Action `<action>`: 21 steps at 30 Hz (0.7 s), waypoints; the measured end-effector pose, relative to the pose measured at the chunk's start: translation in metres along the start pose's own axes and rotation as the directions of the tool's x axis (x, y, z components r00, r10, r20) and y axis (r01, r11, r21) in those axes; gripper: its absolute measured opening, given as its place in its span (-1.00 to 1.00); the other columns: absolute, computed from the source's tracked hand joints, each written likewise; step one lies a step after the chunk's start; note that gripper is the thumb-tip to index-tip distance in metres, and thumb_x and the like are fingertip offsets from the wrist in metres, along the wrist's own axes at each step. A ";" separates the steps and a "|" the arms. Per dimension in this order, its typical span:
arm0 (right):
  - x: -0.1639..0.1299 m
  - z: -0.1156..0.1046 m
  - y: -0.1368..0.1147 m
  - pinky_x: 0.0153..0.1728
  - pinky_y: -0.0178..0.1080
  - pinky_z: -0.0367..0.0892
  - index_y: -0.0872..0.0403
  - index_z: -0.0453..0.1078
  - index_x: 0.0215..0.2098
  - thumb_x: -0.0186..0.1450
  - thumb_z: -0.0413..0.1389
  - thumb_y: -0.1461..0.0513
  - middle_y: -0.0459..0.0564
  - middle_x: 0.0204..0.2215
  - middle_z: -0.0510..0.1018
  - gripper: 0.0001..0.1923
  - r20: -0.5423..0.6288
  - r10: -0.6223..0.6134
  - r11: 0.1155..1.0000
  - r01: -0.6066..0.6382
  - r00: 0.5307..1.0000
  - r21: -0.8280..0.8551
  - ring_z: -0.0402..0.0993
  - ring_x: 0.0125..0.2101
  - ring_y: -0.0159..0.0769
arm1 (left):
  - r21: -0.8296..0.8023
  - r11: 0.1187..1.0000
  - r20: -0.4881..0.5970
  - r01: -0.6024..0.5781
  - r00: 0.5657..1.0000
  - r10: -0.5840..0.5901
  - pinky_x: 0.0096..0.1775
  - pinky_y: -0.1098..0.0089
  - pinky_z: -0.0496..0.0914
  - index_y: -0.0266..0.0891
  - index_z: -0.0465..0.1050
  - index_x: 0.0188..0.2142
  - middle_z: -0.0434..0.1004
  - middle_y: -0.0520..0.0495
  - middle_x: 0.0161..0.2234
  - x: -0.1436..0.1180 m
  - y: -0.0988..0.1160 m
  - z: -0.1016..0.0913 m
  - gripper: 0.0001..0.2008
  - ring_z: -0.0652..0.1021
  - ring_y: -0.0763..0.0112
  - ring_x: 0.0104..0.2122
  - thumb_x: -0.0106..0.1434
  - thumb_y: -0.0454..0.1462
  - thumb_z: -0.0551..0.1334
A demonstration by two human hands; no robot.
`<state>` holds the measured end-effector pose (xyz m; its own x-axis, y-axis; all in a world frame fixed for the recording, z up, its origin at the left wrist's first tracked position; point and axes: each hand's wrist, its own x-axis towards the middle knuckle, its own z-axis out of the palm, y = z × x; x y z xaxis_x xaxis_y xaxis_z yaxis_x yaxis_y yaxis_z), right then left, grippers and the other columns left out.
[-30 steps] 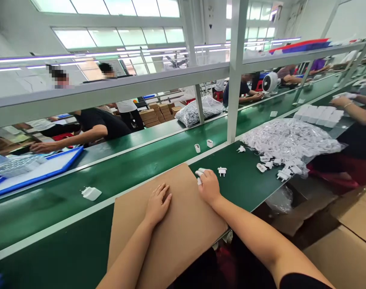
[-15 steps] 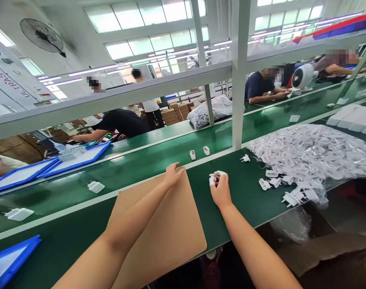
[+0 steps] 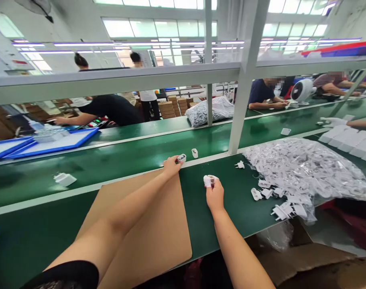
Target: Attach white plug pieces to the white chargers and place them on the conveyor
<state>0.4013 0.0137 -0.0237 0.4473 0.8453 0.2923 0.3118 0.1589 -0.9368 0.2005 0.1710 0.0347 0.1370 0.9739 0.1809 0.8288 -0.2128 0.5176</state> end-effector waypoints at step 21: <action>-0.022 0.095 -0.110 0.17 0.08 0.27 0.01 0.51 -0.17 0.22 0.02 0.39 0.05 -0.30 0.51 -0.68 0.755 -0.374 0.568 0.776 0.539 -0.273 0.40 -0.17 -0.08 | -0.373 0.906 0.018 -0.202 0.974 0.225 0.00 0.15 0.36 -0.15 0.59 -0.16 0.65 -0.09 -0.17 -0.168 -0.087 -0.047 -0.75 0.56 0.14 -0.11 0.27 -0.08 0.42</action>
<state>0.2771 0.0264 0.0550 -0.5083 0.7812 0.3625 0.7532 0.6073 -0.2527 0.0797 0.0220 -0.0019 0.3300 0.9022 0.2776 0.5206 -0.4192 0.7438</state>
